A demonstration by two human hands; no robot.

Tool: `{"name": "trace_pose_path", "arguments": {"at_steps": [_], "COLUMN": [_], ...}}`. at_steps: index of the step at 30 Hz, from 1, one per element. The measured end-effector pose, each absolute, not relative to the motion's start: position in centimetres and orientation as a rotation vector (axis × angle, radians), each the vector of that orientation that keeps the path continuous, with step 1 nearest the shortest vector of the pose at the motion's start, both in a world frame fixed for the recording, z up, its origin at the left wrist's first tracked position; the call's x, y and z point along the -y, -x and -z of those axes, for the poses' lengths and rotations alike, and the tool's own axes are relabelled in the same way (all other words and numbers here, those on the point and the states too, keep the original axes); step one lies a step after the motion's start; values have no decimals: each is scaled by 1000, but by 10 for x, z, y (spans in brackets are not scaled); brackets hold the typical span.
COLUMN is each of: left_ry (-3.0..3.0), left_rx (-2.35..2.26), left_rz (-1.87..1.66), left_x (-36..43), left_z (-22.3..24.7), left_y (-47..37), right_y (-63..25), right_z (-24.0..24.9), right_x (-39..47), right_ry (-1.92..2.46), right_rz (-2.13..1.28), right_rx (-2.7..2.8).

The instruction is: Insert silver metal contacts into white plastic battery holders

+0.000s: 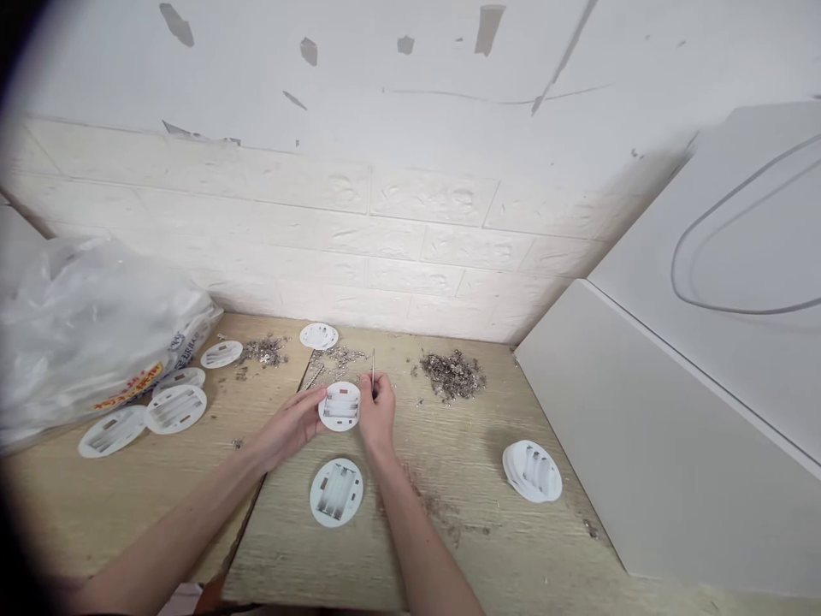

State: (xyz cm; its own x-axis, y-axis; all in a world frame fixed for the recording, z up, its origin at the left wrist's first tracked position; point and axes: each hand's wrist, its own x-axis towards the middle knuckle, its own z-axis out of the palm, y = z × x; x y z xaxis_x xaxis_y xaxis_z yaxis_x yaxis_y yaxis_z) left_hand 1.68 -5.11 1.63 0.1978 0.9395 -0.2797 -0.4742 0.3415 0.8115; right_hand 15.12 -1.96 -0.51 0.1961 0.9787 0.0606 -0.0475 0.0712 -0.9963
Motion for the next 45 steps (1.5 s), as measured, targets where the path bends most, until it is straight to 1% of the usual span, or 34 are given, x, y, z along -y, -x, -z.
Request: {"name": "trace_pose_path", "arguments": {"at_steps": [8,19,31,45], "left_ry": [-657,-900,-1106,-1101], "left_rx": [-833,-726,-827,-839], "left_rz": [-1146,-1115,-1112,-1144], "left_x": [47,51,50,48], "left_z": [-14,-22,-15,-9], "left_y": [-11,-10,-9,-9], "right_y": [-162,-170,-167,-165], "right_z": [-8,-11,-12,-12], "right_x": [21,21,25,27], "right_ry": [1145,1276,1355,1323], "right_rz": [-1055,-955,-785,-808], "right_rx": [1219,1399,1523,1522]}}
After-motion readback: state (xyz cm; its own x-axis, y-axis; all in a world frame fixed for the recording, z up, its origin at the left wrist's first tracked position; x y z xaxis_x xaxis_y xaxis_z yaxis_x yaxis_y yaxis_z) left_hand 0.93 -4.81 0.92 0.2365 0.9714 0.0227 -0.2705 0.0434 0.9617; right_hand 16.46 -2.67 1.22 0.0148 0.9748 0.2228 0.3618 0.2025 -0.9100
